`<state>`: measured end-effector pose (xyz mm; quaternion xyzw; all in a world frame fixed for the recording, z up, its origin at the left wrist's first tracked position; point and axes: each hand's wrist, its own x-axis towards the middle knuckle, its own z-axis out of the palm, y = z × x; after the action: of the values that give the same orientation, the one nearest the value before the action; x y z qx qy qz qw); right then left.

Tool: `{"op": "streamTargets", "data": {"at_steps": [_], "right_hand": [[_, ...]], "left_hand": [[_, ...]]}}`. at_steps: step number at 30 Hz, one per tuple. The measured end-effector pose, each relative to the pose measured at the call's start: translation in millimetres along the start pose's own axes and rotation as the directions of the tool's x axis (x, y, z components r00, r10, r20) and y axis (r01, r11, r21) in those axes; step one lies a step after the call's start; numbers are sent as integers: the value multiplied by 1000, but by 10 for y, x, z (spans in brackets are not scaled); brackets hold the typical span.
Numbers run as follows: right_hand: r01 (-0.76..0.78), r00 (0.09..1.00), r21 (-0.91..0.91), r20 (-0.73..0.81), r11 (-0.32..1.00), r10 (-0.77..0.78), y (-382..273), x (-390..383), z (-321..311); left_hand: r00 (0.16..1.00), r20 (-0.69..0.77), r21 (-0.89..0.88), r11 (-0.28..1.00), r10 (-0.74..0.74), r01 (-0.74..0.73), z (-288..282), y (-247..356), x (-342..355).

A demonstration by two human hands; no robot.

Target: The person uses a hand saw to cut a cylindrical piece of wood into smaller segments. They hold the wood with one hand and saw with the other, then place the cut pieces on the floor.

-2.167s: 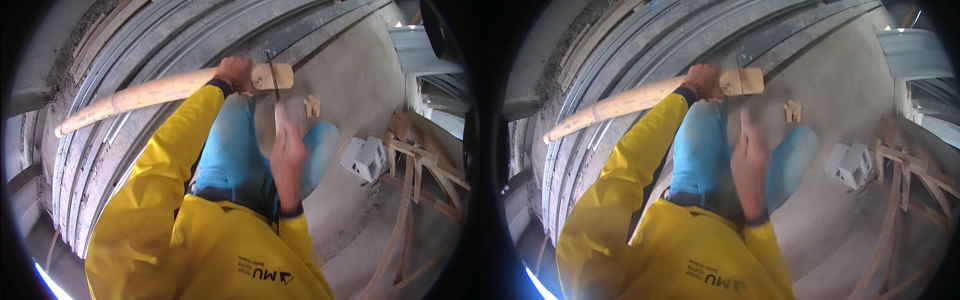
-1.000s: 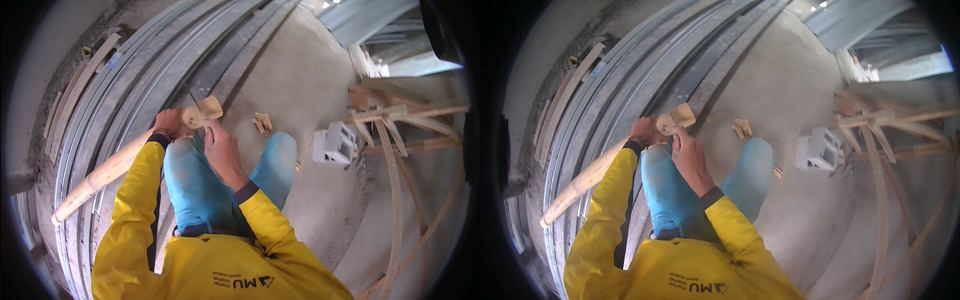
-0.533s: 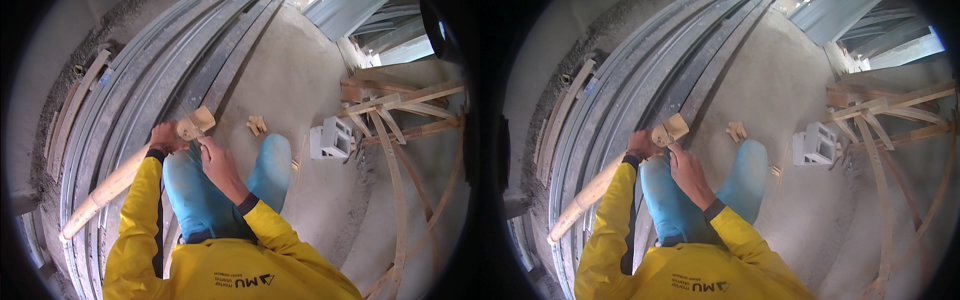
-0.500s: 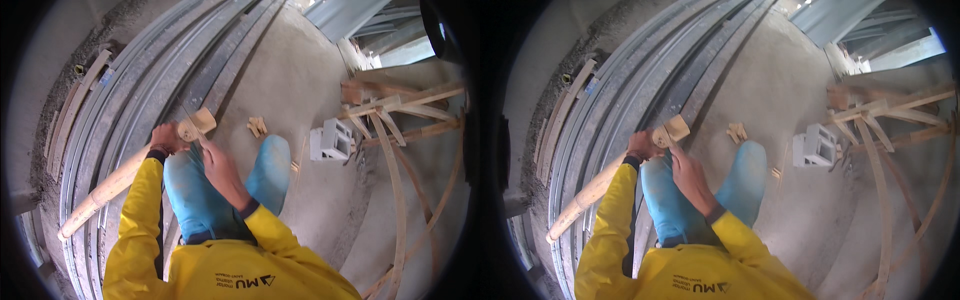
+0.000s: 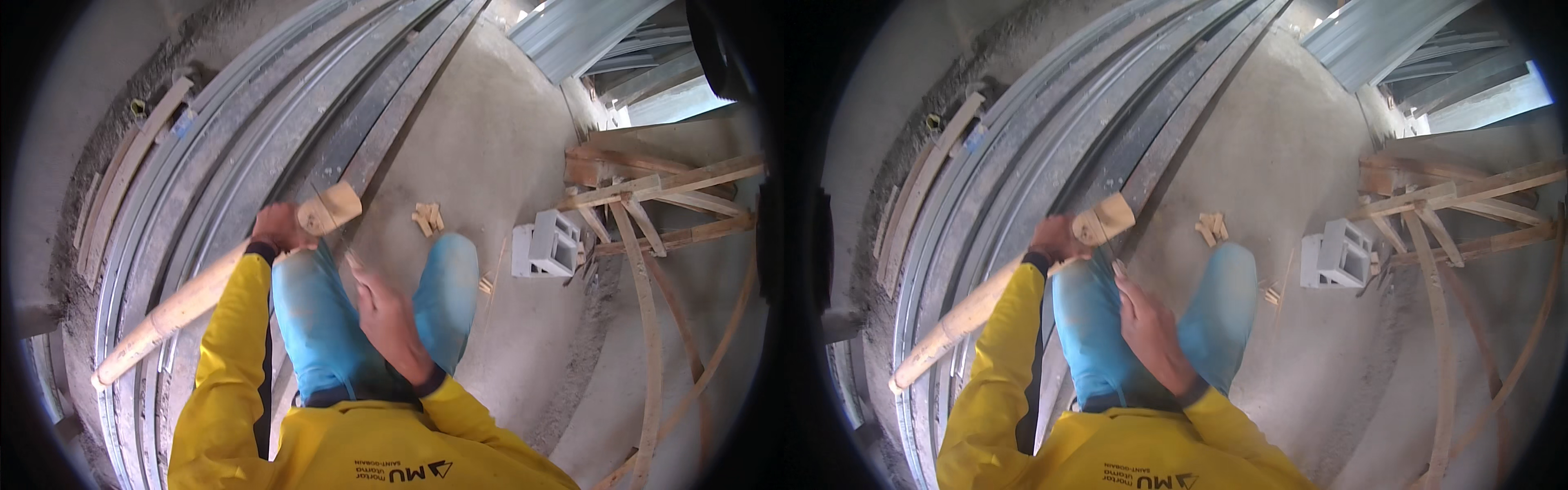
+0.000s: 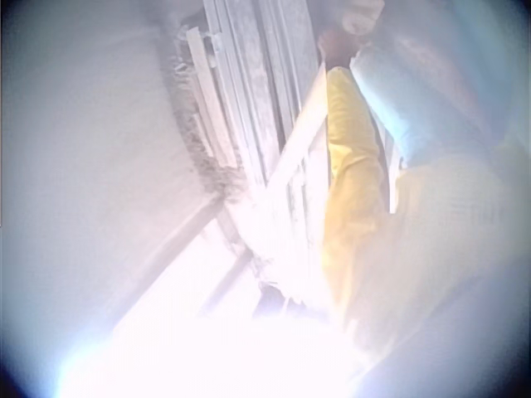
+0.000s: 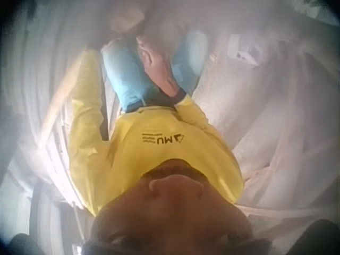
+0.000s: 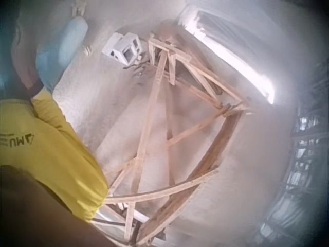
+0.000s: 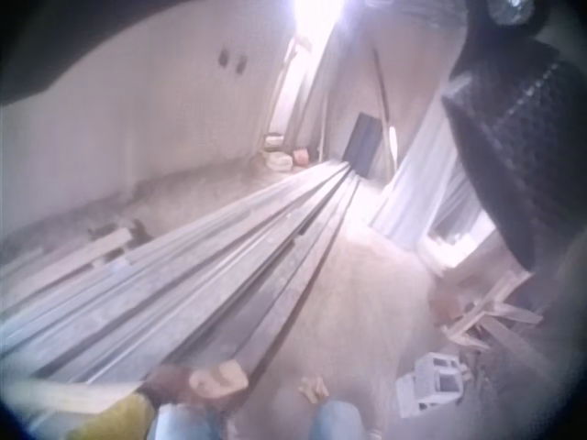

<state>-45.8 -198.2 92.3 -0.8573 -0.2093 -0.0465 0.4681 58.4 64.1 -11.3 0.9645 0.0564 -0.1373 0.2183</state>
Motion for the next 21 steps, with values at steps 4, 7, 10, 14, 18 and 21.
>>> {"op": "streamTargets", "data": {"at_steps": [4,7,10,14,18,21], "right_hand": [[16,1000,40,-2,999,-16,55,-24,48],[-142,971,-98,180,985,158,79,657,312],[-138,981,-32,135,990,142,141,525,313],[-127,983,-5,130,992,127,-69,465,86],[-107,983,64,155,992,96,-208,450,0],[-139,980,135,159,981,117,-84,330,5]], "left_hand": [[999,49,44,999,12,-14,52,99,-163],[1000,3,-19,1000,9,-9,60,95,-139],[996,88,-49,999,14,-10,63,21,-154],[990,122,-47,997,64,-59,-97,230,-303],[969,247,-135,989,-31,66,-157,321,-471],[972,-208,29,994,111,-107,245,316,-563]]}}
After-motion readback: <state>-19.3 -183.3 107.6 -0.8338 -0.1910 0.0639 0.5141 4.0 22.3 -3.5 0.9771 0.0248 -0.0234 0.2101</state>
